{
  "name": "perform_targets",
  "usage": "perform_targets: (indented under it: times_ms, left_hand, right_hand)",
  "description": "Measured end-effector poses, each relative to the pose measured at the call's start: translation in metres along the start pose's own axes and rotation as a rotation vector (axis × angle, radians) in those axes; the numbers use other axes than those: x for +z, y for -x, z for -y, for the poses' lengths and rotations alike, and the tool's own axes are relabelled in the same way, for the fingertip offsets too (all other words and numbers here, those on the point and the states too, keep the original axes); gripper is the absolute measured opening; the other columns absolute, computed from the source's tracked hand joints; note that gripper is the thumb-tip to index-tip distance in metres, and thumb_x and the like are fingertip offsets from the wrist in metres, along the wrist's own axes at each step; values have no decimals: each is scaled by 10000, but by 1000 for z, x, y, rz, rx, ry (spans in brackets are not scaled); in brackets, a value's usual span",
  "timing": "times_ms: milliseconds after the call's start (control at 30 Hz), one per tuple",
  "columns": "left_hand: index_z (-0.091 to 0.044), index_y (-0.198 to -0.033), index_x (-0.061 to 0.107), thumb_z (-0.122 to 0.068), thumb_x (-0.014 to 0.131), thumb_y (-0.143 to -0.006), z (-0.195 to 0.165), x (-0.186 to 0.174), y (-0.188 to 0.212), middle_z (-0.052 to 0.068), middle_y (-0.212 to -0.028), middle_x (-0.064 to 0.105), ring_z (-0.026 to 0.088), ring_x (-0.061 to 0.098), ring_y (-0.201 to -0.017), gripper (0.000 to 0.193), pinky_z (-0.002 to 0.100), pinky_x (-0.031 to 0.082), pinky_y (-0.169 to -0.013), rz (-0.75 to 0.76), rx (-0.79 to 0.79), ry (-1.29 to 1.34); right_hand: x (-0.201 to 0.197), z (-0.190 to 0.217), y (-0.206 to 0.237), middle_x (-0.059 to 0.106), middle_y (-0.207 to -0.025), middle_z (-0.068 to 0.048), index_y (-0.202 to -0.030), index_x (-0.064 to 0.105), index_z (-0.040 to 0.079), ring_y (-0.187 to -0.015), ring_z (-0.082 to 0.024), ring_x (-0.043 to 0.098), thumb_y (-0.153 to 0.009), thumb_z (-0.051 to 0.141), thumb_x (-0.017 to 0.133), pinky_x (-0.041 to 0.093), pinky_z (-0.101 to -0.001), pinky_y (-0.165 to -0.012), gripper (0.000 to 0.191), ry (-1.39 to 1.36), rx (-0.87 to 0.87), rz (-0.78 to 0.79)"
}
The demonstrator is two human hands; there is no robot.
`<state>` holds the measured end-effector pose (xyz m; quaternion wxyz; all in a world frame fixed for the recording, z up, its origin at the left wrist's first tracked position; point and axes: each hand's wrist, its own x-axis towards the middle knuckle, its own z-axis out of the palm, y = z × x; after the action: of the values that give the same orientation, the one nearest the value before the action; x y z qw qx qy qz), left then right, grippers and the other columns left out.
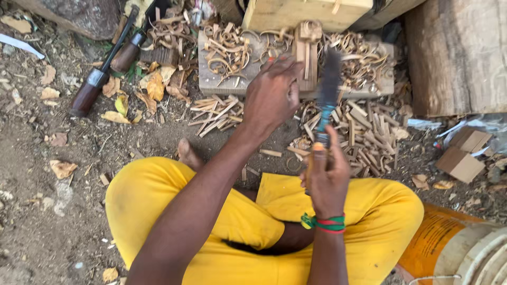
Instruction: The person carves a piece of wood using a chisel and a hammer. They strike the chisel with the hammer to remove wood shavings and shape the block, which is held in a wooden jig on the ground.
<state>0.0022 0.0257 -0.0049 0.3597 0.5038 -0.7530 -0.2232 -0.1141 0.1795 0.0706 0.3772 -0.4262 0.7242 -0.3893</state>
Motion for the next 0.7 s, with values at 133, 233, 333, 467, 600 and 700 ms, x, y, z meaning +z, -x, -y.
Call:
perform_targets:
  times_ms: [133,233,333,467,600,700]
  left_hand:
    - [-100,-1258,704,-88,681,-914,-1,10,-9,176,-1434,597,364,543,-1344,345,547,316,-1184,136,71,-172]
    - [-153,-1261,709,-25,641,-916,-3,11,-14,91,-1425,614,312,564,-1333,373,553,300,-1209,196,103,-268]
    - [-150,-1270,706,35,640,-807,-4,5,-12,73,-1408,627,262,590,-1313,503,504,321,-1198,214,134,-356]
    - [-179,-1223,732,-46,666,-900,-4,-8,-10,57,-1367,668,226,645,-1243,355,509,339,-1212,282,84,-246]
    - [-202,-1197,750,-109,666,-931,-4,-18,-13,71,-1306,698,230,682,-1165,295,499,353,-1194,311,37,-159]
    - [-182,-1160,755,-138,654,-938,-6,-22,-15,80,-1259,717,237,701,-1103,249,518,364,-1154,299,31,-149]
  right_hand:
    - [-11,-7,7,590,-709,-7,-1508,503,87,-494,-76,563,-1055,228,532,484,-267,-401,475,-76,45,-46]
    - [-19,-10,10,606,-759,1,-1514,505,87,-520,-70,565,-1046,208,548,491,-262,-426,486,-49,80,-59]
    - [-25,-12,9,628,-769,-1,-1508,518,87,-536,-57,549,-1029,192,589,458,-255,-437,496,15,76,-52]
    - [-33,-11,3,677,-878,-56,-1459,593,54,-658,-40,593,-1047,172,665,486,-254,-555,434,334,-268,-80]
    - [-40,-6,-8,692,-669,-108,-1421,664,126,-509,-126,552,-1001,178,712,443,-343,-479,426,600,-182,-39]
    - [-44,-1,-16,713,-782,-143,-1375,674,96,-576,-152,624,-980,135,717,506,-356,-571,400,599,-385,6]
